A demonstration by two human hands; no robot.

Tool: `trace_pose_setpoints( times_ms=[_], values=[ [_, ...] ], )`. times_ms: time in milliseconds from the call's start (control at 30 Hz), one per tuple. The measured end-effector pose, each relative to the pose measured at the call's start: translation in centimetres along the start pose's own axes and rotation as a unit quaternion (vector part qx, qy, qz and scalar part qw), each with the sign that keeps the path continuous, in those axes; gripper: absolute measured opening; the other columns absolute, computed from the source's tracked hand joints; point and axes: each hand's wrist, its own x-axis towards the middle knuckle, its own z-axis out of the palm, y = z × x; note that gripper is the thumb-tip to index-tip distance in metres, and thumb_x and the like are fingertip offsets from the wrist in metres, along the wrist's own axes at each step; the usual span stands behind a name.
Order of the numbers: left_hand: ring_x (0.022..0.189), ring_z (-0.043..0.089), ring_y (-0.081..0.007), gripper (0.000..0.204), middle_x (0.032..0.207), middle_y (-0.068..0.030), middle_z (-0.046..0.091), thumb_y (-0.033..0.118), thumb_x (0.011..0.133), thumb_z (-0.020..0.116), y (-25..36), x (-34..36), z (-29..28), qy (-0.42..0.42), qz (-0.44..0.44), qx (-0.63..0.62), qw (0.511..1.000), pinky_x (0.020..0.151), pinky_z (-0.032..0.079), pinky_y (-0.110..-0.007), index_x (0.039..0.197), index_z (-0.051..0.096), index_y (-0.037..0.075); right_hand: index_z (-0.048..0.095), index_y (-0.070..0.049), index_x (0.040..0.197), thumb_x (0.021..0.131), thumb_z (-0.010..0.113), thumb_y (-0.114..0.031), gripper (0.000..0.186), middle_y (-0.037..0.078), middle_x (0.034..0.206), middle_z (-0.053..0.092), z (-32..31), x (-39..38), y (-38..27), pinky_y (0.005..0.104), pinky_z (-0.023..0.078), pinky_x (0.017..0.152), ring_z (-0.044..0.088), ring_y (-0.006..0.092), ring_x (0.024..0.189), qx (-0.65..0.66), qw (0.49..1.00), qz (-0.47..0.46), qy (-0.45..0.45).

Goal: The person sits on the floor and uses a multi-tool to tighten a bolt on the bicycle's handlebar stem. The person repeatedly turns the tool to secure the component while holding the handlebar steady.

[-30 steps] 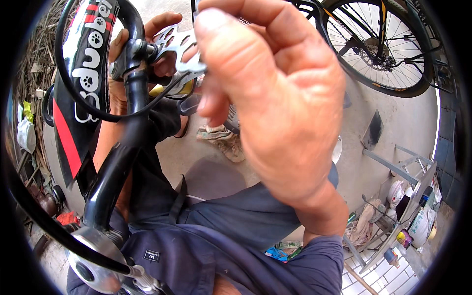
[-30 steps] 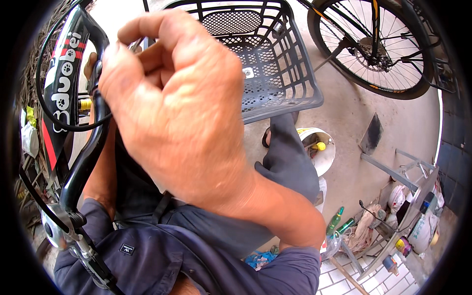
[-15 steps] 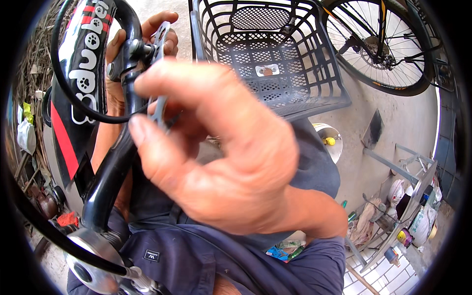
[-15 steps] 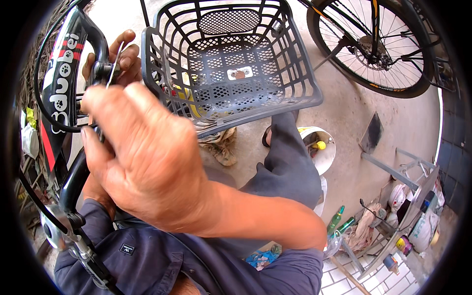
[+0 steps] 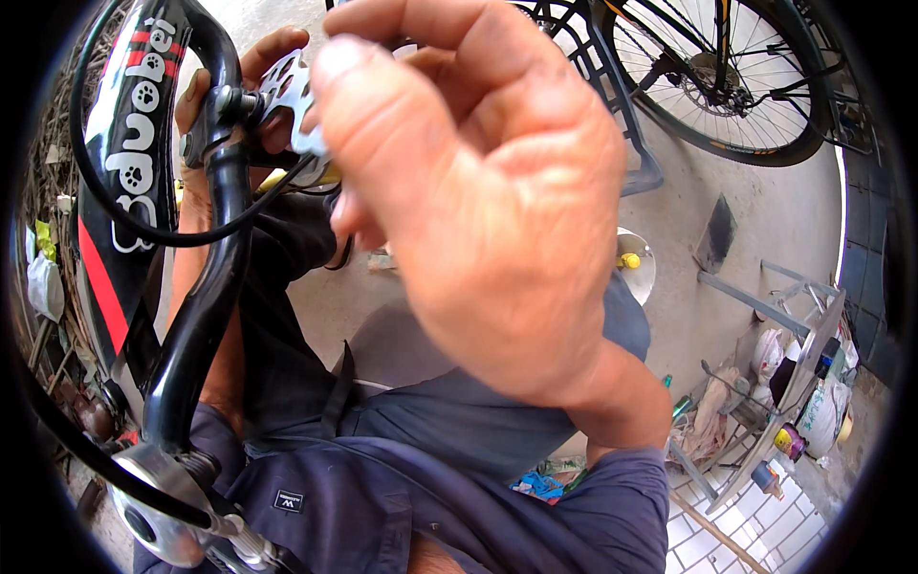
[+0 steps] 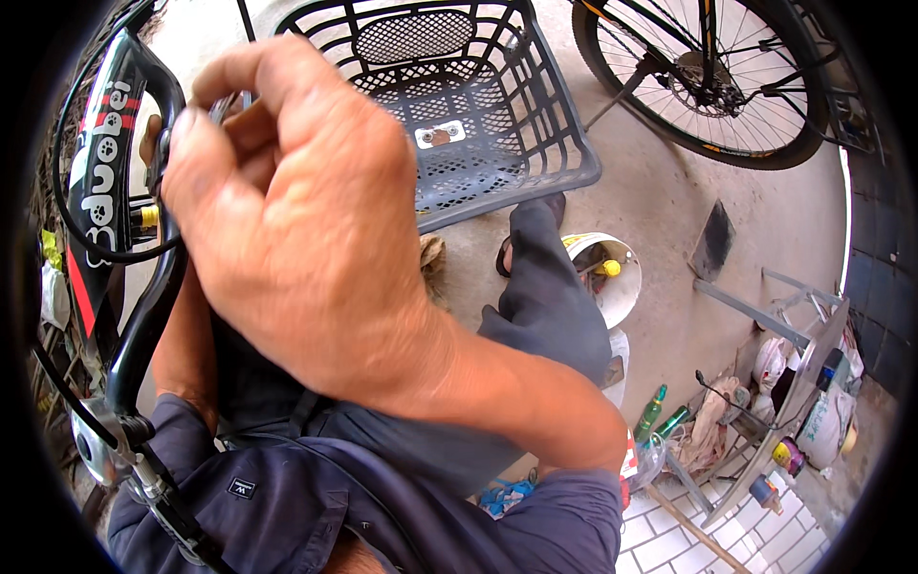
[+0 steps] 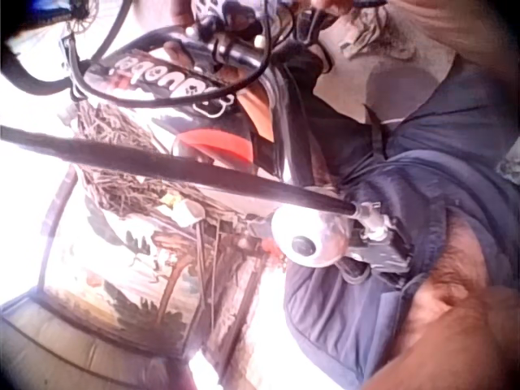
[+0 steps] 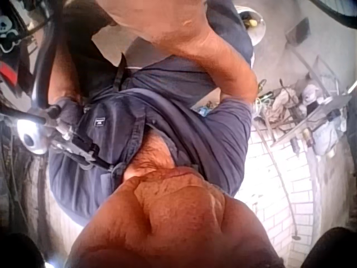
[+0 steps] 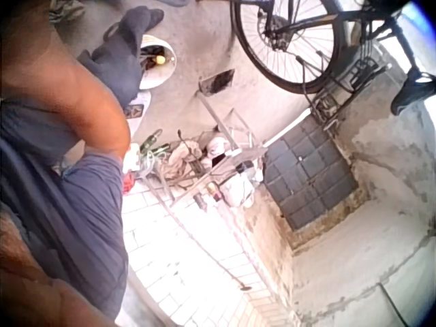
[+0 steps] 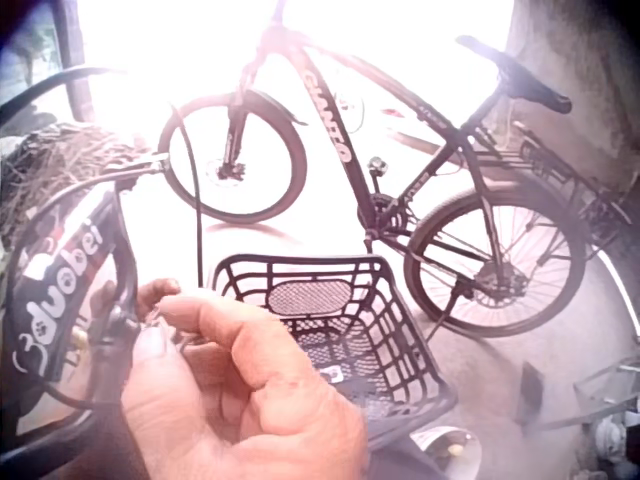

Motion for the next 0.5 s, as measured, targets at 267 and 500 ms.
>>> trace_pose_setpoints(
  times_ms=[267,500],
  values=[
    [0.068,0.060,-0.0178,0.092,0.079,-0.0091,0.059,0.060,0.083,0.066,0.4,0.4,-2.8,-0.010,-0.003,0.019,1.000,0.072,0.056,-0.029,0.143,0.039,-0.005,0.063,0.005,0.092,0.086,0.065,-0.006,0.012,0.009,0.067,0.067,-0.3,1.8,1.6,0.0254,0.051,0.055,0.064,0.0107,0.058,0.034,0.998,0.013,-0.052],
    [0.087,0.064,-0.0218,0.093,0.098,-0.0143,0.060,0.058,0.083,0.067,-0.5,-0.4,-1.3,0.117,0.040,0.033,0.992,0.080,0.058,-0.033,0.144,0.036,-0.006,0.059,-0.001,0.100,0.079,0.068,0.001,0.024,0.013,0.074,0.056,0.0,-1.9,3.0,0.0356,0.049,0.053,0.061,0.0268,0.058,-0.083,0.985,-0.117,-0.091]
  ],
)
